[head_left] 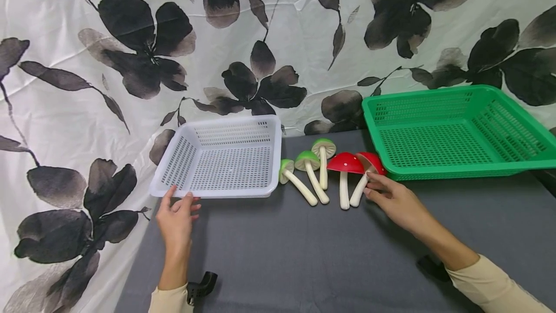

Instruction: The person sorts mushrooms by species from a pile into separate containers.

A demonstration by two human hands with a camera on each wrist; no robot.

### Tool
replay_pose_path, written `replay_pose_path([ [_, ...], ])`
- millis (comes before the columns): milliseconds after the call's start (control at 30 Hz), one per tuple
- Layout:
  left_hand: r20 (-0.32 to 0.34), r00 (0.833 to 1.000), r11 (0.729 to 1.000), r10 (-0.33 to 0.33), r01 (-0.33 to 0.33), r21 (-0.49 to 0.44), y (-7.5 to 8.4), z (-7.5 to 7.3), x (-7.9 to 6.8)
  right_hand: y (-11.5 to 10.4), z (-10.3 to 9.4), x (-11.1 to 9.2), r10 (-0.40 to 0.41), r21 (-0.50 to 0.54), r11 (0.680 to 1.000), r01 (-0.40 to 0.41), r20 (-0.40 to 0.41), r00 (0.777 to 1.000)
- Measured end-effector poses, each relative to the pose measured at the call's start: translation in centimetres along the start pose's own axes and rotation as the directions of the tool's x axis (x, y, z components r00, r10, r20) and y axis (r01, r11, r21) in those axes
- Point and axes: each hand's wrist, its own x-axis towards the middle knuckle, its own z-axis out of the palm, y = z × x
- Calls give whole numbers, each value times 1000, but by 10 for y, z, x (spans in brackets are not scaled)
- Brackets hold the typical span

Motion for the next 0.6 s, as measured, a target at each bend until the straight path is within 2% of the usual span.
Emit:
replay_pose_path([
  [333,-36,999,995,-11,8,-104,-1,7,0,-1,10,5,68,99,992,-77,93,993],
  [467,-44,999,994,-6,1,-112,-1,10,-3,1,11,5,90,111,989,-99,81,993],
  [600,-53,999,995,-1,-5,-100,-2,12,-4,2,11,3,78,157,984,-85,49,996],
])
